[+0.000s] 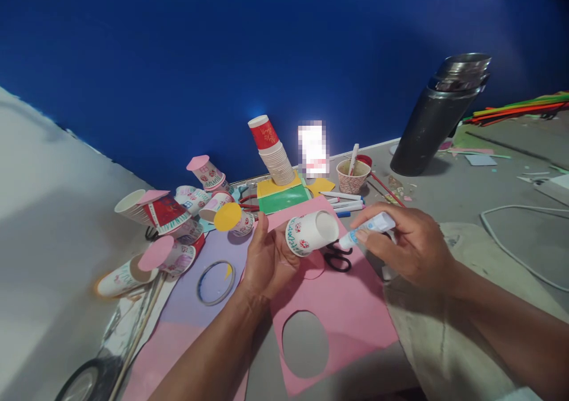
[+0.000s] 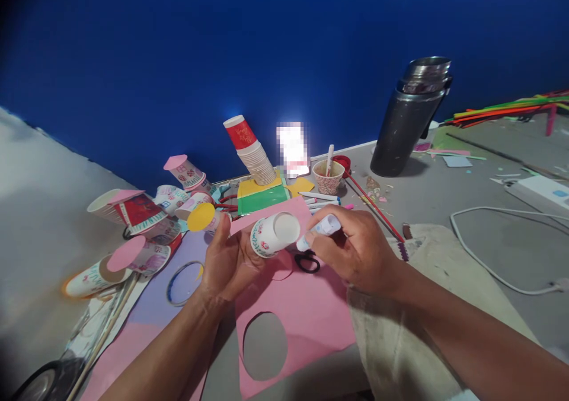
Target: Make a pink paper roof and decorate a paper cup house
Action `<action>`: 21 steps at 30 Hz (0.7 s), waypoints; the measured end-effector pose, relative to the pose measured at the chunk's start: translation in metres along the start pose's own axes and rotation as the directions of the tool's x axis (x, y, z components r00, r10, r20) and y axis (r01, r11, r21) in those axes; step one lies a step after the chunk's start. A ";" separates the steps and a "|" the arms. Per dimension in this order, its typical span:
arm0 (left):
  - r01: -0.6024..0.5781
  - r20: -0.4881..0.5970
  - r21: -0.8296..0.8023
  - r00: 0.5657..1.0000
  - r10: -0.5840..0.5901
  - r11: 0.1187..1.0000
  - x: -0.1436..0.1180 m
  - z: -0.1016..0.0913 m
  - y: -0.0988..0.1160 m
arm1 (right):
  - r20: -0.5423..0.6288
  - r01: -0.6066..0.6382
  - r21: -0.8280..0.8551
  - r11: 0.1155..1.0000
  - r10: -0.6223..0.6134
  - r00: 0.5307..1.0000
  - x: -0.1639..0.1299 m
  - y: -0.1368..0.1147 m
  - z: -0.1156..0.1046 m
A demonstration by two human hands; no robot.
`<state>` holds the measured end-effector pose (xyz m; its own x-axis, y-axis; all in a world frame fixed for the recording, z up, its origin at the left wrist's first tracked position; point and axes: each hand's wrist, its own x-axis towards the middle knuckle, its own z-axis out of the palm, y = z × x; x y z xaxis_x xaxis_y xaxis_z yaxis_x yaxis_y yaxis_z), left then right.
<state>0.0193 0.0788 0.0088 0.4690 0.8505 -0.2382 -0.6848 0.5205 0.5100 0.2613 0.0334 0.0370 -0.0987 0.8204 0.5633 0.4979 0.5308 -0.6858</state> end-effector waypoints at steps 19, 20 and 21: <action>0.070 0.074 0.113 0.994 -0.079 0.991 -0.003 0.004 -0.013 | -0.055 -0.030 0.150 0.988 0.039 0.998 -0.001 0.003 0.006; 0.078 0.080 0.102 0.993 -0.086 0.992 -0.003 0.004 -0.014 | -0.087 -0.013 0.109 0.994 0.023 0.996 -0.001 0.003 0.007; 0.086 0.084 0.090 0.992 -0.094 0.992 -0.003 0.003 -0.014 | -0.112 -0.008 0.077 0.997 0.017 0.994 -0.001 0.004 0.008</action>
<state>0.0292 0.0693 0.0051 0.5766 0.7884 -0.2144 -0.5891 0.5830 0.5596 0.2568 0.0359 0.0303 0.0064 0.8001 0.5999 0.4307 0.5392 -0.7238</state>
